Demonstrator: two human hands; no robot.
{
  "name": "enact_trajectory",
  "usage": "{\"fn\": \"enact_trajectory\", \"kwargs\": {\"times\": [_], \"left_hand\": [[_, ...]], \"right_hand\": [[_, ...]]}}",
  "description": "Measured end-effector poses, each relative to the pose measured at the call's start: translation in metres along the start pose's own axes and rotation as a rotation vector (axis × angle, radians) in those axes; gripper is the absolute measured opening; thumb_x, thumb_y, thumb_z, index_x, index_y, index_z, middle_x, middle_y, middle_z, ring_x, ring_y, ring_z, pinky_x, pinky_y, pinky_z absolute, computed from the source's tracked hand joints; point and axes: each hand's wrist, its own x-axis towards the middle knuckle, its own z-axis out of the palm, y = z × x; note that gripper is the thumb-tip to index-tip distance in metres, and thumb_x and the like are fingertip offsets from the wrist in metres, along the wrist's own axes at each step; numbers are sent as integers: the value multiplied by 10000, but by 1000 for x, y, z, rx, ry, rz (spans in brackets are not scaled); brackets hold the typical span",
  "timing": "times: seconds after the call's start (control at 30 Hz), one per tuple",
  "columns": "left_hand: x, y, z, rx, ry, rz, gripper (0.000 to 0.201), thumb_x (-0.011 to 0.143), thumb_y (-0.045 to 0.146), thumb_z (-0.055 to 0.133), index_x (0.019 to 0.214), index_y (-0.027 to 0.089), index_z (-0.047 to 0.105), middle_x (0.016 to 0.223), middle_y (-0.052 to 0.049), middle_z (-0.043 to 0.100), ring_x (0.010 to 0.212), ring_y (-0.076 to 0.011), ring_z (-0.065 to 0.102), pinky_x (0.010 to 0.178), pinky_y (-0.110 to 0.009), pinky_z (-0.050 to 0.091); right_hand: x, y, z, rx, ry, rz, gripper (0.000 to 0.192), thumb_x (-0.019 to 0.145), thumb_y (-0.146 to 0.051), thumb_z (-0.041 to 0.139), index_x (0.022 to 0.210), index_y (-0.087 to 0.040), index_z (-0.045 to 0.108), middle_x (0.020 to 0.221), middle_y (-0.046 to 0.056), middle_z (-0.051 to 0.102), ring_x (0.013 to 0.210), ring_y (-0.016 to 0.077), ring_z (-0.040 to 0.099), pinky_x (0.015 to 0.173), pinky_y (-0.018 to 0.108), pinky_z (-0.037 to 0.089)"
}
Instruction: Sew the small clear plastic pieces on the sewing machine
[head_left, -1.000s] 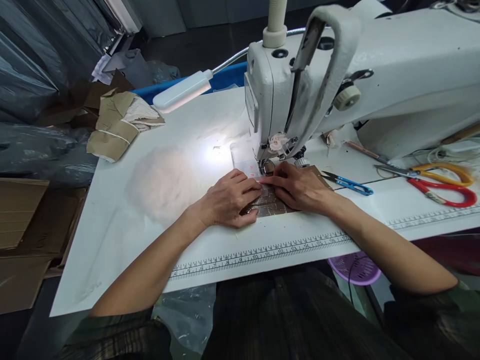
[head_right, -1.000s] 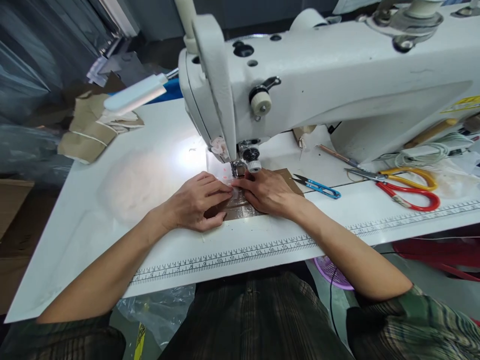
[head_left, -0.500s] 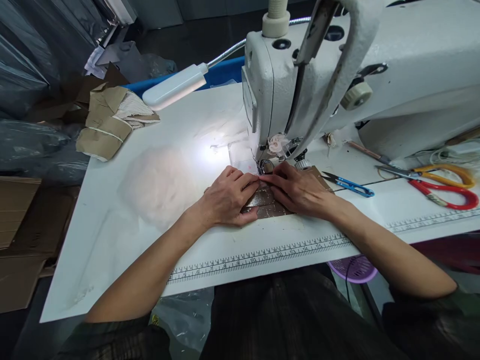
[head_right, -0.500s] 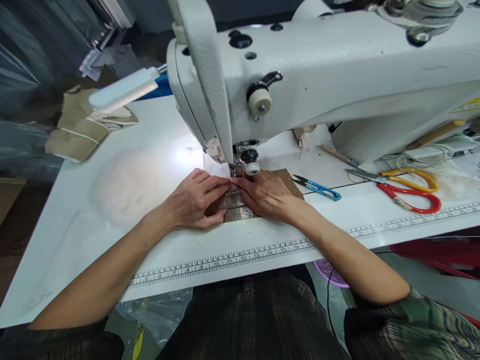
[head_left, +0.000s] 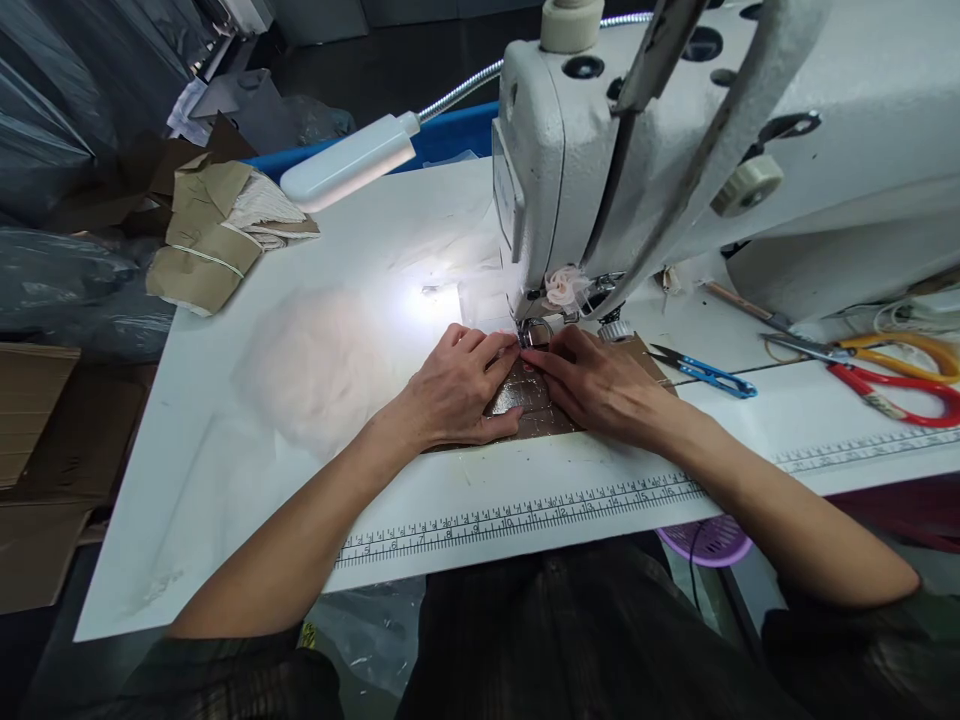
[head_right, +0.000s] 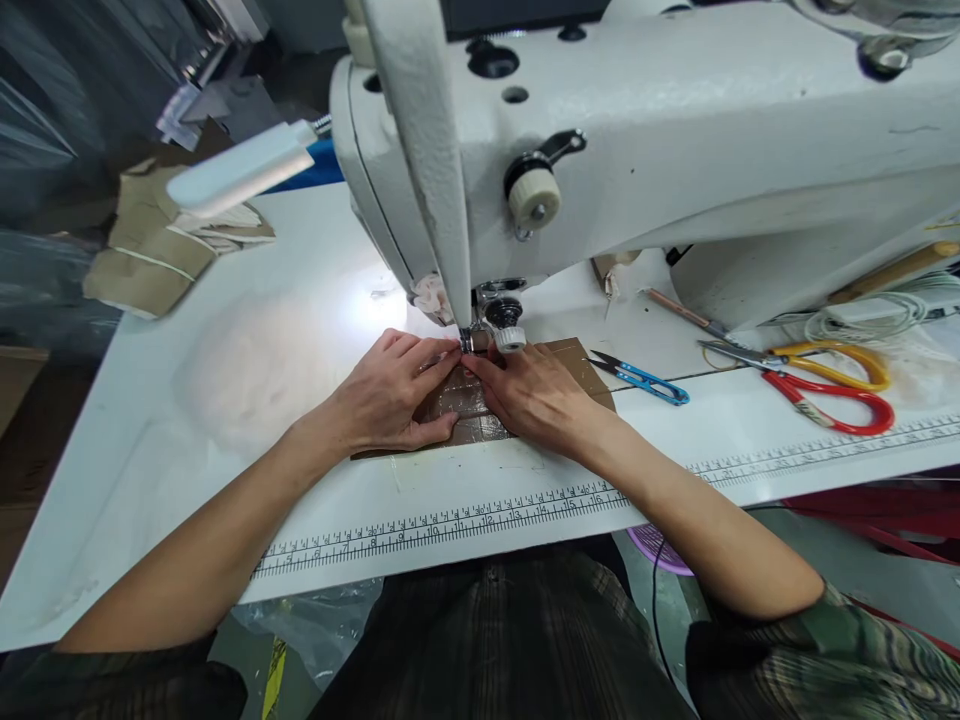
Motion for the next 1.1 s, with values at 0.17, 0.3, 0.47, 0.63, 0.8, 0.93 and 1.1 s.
{"fn": "enact_trajectory", "kwargs": {"times": [0.17, 0.3, 0.47, 0.63, 0.8, 0.93, 1.1], "left_hand": [[2, 0, 0, 12, -9, -37, 594, 883, 511, 501, 1281, 72, 540, 1310, -210, 552, 993, -319, 546, 842, -469, 412], [4, 0, 1, 21, -10, -62, 633, 875, 532, 494, 1301, 65, 517, 1328, -223, 535, 995, -330, 533, 842, -480, 410], [4, -1, 4, 34, -5, -82, 665, 866, 568, 484, 1307, 71, 502, 1305, -210, 545, 967, -314, 532, 819, -464, 403], [4, 0, 6, 41, 0, -101, 668, 863, 580, 481, 1309, 82, 494, 1284, -201, 553, 977, -308, 528, 830, -458, 395], [4, -1, 6, 34, -10, -123, 708, 859, 617, 479, 1325, 85, 478, 1262, -200, 553, 993, -313, 525, 831, -457, 393], [4, -3, 10, -9, 34, -143, 677, 881, 604, 470, 1341, 106, 466, 1249, -188, 550, 1035, -318, 521, 847, -466, 396], [6, -3, 11, -23, 57, -171, 601, 941, 553, 421, 1329, 97, 475, 1215, -174, 570, 1061, -298, 520, 883, -462, 395]], "right_hand": [[-2, 1, -6, 106, 55, 22, 398, 996, -290, 380, 1334, -183, 563, 1186, 165, 545, 1015, 276, 584, 905, 478, 532], [-5, 11, -22, 265, -28, 169, 360, 986, -356, 455, 1267, -204, 620, 1120, 125, 616, 852, 220, 651, 797, 377, 563], [0, 26, -21, 410, 22, 393, 402, 1030, -449, 360, 1049, -185, 662, 842, 77, 678, 847, 246, 664, 763, 386, 548], [-1, 23, -18, 417, 124, 302, 402, 1030, -477, 367, 1050, -203, 660, 1052, 96, 694, 975, 255, 664, 837, 396, 541], [-8, 19, -22, 475, 135, 302, 415, 1031, -491, 357, 1085, -226, 673, 1197, 97, 665, 1066, 265, 650, 909, 419, 531], [-8, 21, -18, 478, 164, 313, 352, 1015, -460, 422, 1095, -240, 685, 1091, 77, 708, 994, 250, 677, 890, 414, 546], [-7, 23, -11, 444, 206, 347, 234, 966, -358, 501, 1038, -235, 686, 1024, 56, 717, 938, 236, 688, 836, 389, 565]]}}
